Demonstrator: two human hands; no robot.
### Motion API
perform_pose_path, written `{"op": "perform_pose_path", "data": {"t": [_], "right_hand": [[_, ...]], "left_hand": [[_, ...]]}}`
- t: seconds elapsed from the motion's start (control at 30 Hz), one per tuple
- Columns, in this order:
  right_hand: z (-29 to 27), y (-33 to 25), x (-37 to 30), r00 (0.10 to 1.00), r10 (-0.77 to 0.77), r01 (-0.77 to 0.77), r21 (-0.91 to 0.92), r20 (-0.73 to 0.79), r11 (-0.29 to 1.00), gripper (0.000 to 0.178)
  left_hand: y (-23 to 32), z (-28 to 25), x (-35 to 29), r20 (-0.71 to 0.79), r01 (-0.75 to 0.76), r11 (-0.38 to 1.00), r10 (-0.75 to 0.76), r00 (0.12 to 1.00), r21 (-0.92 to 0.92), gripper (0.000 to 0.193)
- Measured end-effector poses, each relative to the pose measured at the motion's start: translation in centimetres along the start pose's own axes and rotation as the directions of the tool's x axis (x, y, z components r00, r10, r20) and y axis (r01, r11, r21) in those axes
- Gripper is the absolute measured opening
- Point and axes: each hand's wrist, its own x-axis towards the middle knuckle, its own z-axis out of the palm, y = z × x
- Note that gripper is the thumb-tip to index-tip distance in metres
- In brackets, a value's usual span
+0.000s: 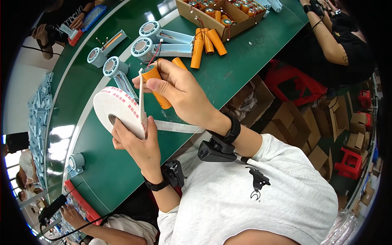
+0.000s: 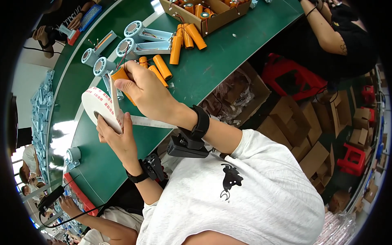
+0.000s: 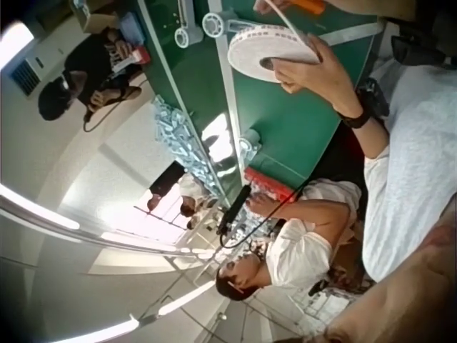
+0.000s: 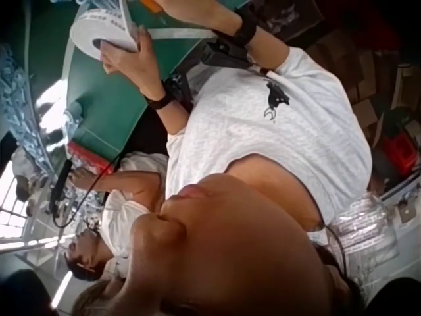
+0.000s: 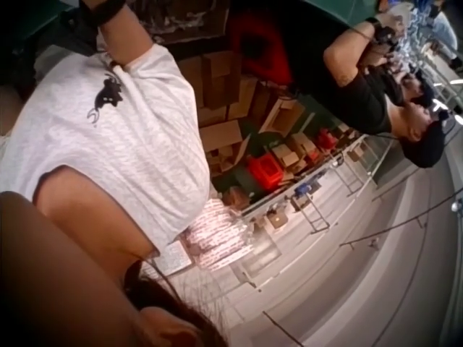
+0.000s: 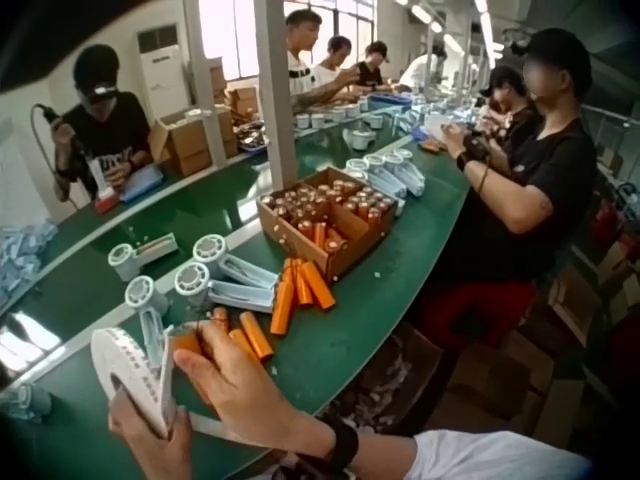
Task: Assembling battery packs by inserting battery cells into blue plastic frames and securing them with tape.
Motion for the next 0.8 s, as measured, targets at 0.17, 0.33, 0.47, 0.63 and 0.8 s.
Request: {"op": "perform_pose_path", "data": {"t": [0.17, 0.33, 0.47, 0.63, 0.8], "right_hand": [[0.5, 0.9, 0.4, 0.990, 0.128, -0.115, 0.188, -0.054, 0.975, 0.022], [2.1, 2.2, 2.4, 0.902, 0.141, 0.031, 0.388, -0.408, 0.921, 0.024], [-1.8, -0.8, 6.3, 0.814, -0.159, 0.446, 0.425, -0.559, 0.787, 0.027], [2.5, 2.1, 3.8, 0.944, 0.152, -0.062, -0.294, 0.292, 0.954, 0.019], [2.9, 3.5, 0.7, 0.796, 0.254, 0.296, -0.719, 0.550, 0.629, 0.016]], "left_hand": [[-0.1, 0.3, -1.2, 0.009, -0.288, 0.937, 0.293, 0.956, 0.199, 0.068], [-0.4, 1.1, -3.2, 0.055, -0.181, 0.969, 0.174, 0.983, 0.169, 0.065], [-3.4, -1.5, -7.0, 0.259, -0.093, 0.969, 0.031, 0.965, 0.228, 0.067], [-9.4, -6.3, -1.7, 0.261, 0.130, 0.911, -0.246, 0.934, 0.392, 0.027], [-7.0, -8.2, 1.9, 0.049, -0.134, 0.937, 0.125, 0.991, 0.321, 0.016]]}}
